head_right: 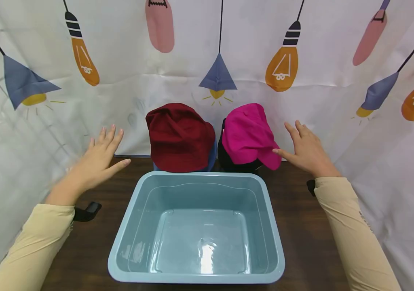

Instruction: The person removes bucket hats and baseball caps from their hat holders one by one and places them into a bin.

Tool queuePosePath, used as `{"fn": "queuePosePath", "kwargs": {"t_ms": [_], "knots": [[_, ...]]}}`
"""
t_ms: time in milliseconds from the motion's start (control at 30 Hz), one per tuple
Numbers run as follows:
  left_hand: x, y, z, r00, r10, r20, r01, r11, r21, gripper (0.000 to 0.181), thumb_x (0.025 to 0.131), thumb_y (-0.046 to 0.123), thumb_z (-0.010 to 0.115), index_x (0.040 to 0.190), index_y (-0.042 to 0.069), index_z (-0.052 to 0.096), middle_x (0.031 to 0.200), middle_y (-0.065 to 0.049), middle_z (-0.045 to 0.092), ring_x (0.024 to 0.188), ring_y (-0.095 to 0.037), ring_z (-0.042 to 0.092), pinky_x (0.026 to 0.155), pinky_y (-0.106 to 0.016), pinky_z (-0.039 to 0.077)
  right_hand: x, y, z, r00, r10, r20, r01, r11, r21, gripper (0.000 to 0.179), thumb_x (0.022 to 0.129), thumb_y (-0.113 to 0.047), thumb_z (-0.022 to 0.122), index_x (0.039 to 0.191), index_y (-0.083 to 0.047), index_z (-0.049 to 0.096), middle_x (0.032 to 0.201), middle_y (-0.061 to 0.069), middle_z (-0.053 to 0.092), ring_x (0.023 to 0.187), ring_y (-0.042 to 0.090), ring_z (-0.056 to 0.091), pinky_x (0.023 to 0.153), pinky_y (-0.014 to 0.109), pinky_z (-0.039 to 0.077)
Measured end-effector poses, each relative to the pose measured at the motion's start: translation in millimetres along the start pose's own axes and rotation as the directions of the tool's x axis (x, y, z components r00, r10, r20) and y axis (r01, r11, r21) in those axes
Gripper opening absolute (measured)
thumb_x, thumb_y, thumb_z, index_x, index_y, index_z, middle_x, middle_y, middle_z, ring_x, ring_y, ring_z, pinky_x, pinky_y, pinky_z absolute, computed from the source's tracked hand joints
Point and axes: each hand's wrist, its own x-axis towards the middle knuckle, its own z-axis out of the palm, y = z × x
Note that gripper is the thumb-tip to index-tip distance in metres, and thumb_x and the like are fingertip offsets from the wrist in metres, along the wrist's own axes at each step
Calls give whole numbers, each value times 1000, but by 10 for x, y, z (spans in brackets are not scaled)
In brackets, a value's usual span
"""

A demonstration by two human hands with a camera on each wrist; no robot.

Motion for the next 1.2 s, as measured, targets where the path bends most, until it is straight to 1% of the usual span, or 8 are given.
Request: {"fn": "queuePosePath", "kwargs": {"t_ms": [167, 300, 433, 600, 767, 900, 1033, 1200], "knots": [[-201, 140, 163, 999, 42, 11, -41, 998, -42, 79, 98, 49, 39, 151, 3, 3, 156, -15, -7, 142, -35, -10, 108, -62, 2, -6, 10, 2, 1000, -1, -5, 1, 1000, 6, 88, 87, -48, 60, 150, -3, 18, 148, 34, 15, 135, 50, 15, 102, 67, 20], [-348, 245, 287, 998, 60, -3, -60, 996, -59, 78, 97, 46, 43, 151, 3, 7, 157, -16, 2, 143, -36, -1, 110, -58, 5, -10, 2, -6, 1000, -5, -19, 5, 1000, 16, 88, 87, -46, 61, 149, -2, 18, 148, 34, 17, 135, 50, 16, 101, 67, 20], [-474, 334, 368, 997, 81, -15, -82, 994, -71, 77, 97, 44, 46, 151, 2, 9, 157, -16, 7, 143, -35, 2, 111, -57, 7, -3, -25, -7, 1000, -10, -20, 10, 1000, 27, 87, 88, -45, 61, 149, -1, 18, 148, 33, 17, 135, 50, 17, 101, 68, 21], [-611, 451, 384, 996, 90, -10, -91, 993, -82, 76, 97, 40, 47, 151, 2, 10, 157, -13, 6, 143, -34, 2, 111, -57, 9, 26, -95, -2, 1000, -18, -20, 19, 998, 56, 86, 88, -41, 62, 150, -1, 17, 148, 32, 18, 134, 51, 17, 100, 68, 21], [-737, 552, 379, 995, 99, 3, -99, 993, -67, 71, 98, 36, 45, 150, 1, 11, 158, -10, 5, 144, -30, 1, 112, -54, 9, 58, -166, -11, 998, -40, -58, 43, 997, 61, 82, 87, -34, 65, 148, 0, 22, 146, 33, 23, 131, 51, 24, 101, 66, 24], [-832, 625, 402, 994, 111, 1, -111, 992, -54, 67, 98, 31, 46, 149, 0, 16, 157, -12, 8, 143, -33, 4, 113, -52, 8, 81, -209, -16, 995, -49, -83, 56, 995, 88, 79, 88, -32, 65, 147, 0, 25, 146, 31, 26, 130, 50, 26, 101, 65, 24], [-906, 692, 430, 994, 114, 2, -113, 992, -54, 64, 98, 27, 47, 148, -2, 19, 157, -12, 8, 143, -34, 6, 113, -52, 8, 113, -263, -10, 994, -54, -98, 68, 986, 150, 73, 89, -32, 63, 145, 1, 29, 145, 27, 31, 131, 46, 28, 102, 63, 25], [-956, 741, 467, 994, 107, -8, -108, 993, -42, 63, 97, 24, 48, 148, -3, 21, 157, -12, 8, 144, -29, 4, 113, -51, 7, 147, -351, -15, 994, -49, -101, 71, 970, 231, 66, 90, -30, 62, 142, 1, 35, 142, 24, 36, 129, 43, 31, 102, 62, 27]]}}
